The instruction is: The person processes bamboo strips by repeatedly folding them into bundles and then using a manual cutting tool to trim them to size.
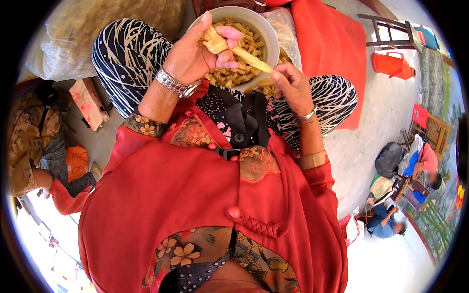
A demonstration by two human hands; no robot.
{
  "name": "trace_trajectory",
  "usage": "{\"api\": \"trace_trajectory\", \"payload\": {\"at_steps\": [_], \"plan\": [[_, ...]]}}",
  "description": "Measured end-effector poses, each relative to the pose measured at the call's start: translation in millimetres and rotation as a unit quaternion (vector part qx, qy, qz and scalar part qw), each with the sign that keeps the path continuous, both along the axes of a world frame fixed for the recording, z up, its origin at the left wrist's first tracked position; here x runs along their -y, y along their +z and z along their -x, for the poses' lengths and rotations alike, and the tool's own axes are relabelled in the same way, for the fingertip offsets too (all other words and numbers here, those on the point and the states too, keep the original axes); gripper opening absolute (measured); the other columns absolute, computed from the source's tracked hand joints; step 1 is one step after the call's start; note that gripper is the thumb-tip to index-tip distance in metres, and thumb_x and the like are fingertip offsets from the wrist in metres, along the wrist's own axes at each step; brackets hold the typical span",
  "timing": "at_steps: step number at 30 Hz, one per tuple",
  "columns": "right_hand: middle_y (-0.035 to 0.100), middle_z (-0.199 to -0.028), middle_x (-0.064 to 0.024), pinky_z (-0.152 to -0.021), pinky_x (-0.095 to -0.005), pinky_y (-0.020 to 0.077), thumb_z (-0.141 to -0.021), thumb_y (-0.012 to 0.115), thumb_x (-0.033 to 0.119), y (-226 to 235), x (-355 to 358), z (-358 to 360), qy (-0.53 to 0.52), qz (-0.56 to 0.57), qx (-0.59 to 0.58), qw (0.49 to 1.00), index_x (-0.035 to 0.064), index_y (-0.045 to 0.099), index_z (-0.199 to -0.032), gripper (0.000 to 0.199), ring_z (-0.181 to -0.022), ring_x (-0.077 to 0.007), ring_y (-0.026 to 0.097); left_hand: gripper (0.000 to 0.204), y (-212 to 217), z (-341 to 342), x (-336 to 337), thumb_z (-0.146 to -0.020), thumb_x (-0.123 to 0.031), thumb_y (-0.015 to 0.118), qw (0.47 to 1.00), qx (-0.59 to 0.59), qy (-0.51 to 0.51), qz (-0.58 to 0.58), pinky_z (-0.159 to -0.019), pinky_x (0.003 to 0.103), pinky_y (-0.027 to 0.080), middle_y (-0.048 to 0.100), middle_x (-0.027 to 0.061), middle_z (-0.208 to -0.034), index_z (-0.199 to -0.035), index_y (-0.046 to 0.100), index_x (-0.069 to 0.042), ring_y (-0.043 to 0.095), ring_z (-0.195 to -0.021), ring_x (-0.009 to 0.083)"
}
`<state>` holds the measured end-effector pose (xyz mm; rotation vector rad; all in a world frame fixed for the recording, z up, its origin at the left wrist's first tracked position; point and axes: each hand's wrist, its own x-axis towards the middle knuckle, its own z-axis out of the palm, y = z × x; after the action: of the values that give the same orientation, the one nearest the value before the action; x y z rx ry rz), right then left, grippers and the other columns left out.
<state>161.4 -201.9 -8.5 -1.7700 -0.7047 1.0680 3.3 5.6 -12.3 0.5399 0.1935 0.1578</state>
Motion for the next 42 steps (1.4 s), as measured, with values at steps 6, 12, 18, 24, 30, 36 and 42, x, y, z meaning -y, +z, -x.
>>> {"api": "trace_trajectory", "payload": {"at_steps": [6, 12, 18, 24, 30, 36, 42], "plan": [[0.058, -0.088, -0.0046, -0.049, -0.0224, 0.0532, -0.089, 0.061, 0.022, -7.0, -21.2, 19.2, 0.068, 0.005, -0.115, 0.991, -0.0006, 0.054, -0.105, 0.029, -0.075, -0.0100, 0.060, 0.036, 4.1, -1.1, 11.7, -0.094, -0.028, 0.051, 0.983, -0.084, 0.056, -0.157, -0.064, 0.027, 0.052, 0.057, 0.0043, -0.088, -0.111, 0.058, 0.003, 0.052, -0.065, 0.0087], [0.060, -0.080, -0.0060, -0.048, -0.0230, 0.0534, -0.090, 0.058, 0.019, -1.5, -43.1, 32.9, 0.086, -0.005, -0.119, 0.989, -0.0007, 0.055, -0.096, 0.021, -0.072, -0.0106, 0.061, 0.031, 1.8, 0.5, 15.7, -0.093, -0.024, 0.053, 0.972, -0.144, 0.059, -0.178, -0.061, 0.026, 0.052, 0.062, 0.0078, -0.092, -0.112, 0.059, 0.001, 0.055, -0.063, 0.0086], [0.060, -0.076, -0.0060, -0.045, -0.0229, 0.0527, -0.091, 0.057, 0.019, -12.6, -44.5, 35.0, 0.070, -0.004, -0.098, 0.993, -0.0014, 0.055, -0.094, 0.021, -0.068, -0.0106, 0.061, 0.030, -3.2, 1.6, 18.1, -0.088, -0.023, 0.063, 0.928, -0.246, 0.055, -0.275, -0.045, 0.021, 0.046, 0.062, 0.0035, -0.074, -0.108, 0.060, -0.001, 0.050, -0.046, 0.0070], [0.058, -0.078, -0.0041, -0.042, -0.0200, 0.0489, -0.092, 0.056, 0.027, -3.9, -61.1, 45.4, 0.092, 0.011, -0.085, 0.992, 0.0011, 0.055, -0.098, 0.026, -0.069, -0.0084, 0.060, 0.022, -7.5, 4.5, 15.0, -0.085, -0.021, 0.066, 0.922, -0.256, 0.063, -0.285, -0.037, 0.019, 0.035, 0.055, -0.0018, -0.062, -0.100, 0.062, -0.004, 0.044, -0.041, 0.0043], [0.052, -0.058, -0.0044, -0.049, -0.0264, 0.0403, -0.091, 0.055, 0.029, 18.9, -78.4, 45.2, 0.093, -0.126, 0.084, 0.984, 0.0012, 0.058, -0.076, 0.032, -0.057, -0.0104, 0.052, 0.007, 4.3, 15.5, -12.2, -0.085, -0.011, 0.063, 0.961, -0.146, 0.172, -0.158, -0.036, 0.018, 0.023, 0.044, -0.0058, -0.057, -0.088, 0.062, -0.004, 0.029, -0.042, 0.0019], [0.044, -0.056, -0.0075, -0.051, -0.0306, 0.0370, -0.090, 0.055, 0.028, 49.7, -74.2, 20.3, 0.122, -0.110, 0.156, 0.974, -0.0007, 0.054, -0.074, 0.033, -0.052, -0.0155, 0.041, 0.009, 24.6, 15.5, -27.0, -0.087, -0.011, 0.060, 0.959, -0.118, 0.189, -0.174, -0.039, 0.018, 0.028, 0.039, -0.0058, -0.056, -0.087, 0.062, -0.003, 0.028, -0.044, 0.0025], [0.043, -0.056, -0.0094, -0.050, -0.0313, 0.0370, -0.091, 0.056, 0.030, 54.8, -95.9, -14.0, 0.112, -0.136, 0.208, 0.962, -0.0002, 0.053, -0.074, 0.034, -0.051, -0.0168, 0.039, 0.011, 41.2, -15.2, -41.1, -0.087, -0.011, 0.061, 0.948, -0.107, 0.208, -0.216, -0.041, 0.021, 0.037, 0.048, -0.0025, -0.059, -0.084, 0.063, -0.001, 0.038, -0.046, 0.0034]]}}
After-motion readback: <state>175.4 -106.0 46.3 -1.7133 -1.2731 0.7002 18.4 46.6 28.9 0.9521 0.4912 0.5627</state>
